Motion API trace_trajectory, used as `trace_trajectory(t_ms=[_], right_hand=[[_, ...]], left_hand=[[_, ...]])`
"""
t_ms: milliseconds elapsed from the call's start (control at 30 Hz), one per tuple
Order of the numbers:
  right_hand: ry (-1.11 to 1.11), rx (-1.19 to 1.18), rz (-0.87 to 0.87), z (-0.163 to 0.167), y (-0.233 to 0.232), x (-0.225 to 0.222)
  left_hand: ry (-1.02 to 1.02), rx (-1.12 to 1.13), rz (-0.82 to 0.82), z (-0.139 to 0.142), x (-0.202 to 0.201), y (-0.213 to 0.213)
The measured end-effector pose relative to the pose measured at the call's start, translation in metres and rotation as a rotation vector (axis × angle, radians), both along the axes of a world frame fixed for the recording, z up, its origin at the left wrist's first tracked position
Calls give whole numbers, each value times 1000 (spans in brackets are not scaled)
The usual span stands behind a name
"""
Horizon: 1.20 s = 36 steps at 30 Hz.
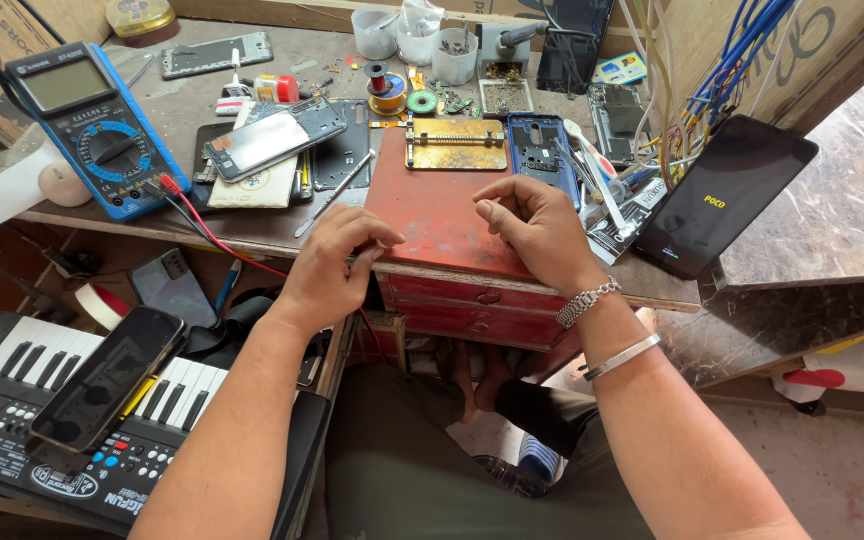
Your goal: The person disassembles a smartphone at a cluttered repair bench, lifting the back cover and disconnecting the battery flex cable, then uses tweezers to work on internal components and presses parts back into place. They reassemble the phone, set it on the bench, and the phone screen powers on showing a brand logo.
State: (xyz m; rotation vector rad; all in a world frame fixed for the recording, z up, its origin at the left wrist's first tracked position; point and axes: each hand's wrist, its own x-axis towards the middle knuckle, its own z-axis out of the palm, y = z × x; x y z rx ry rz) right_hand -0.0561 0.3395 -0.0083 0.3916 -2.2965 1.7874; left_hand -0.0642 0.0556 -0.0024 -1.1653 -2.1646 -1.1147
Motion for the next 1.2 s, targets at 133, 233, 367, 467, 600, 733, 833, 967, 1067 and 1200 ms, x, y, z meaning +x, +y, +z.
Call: trace_trajectory(t_ms=[133,233,367,467,600,733,833,967,1067,1200], right_hand=[[-5,14,-4,0,0,0],[-13,18,1,1,1,0],[-32,10,-7,1,1,-1],[-23,16,-2,1,1,-1],[-3,31,8,1,1,-1],[-9,23,13,0,3,-3],[-22,27,29,1,5,-5],[-36,30,58,3,9,-5],[-47,21,75,4,10,-5],[-54,56,62,5,10,-3]], left_hand=[[-29,-6,8,-1,0,-1],[-56,-27,21,-1,-1,0],[-77,-15,10,-2,-3,1],[-86,-6,5,-2,-2,1],[-102,2,6,-1,-2,0],[-81,7,10,-2,-1,2],[-76,-2,8,-1,0,1],[-102,3,-2,1,0,1],[-99,5,4,1,1,2],[-102,10,5,0,1,3]])
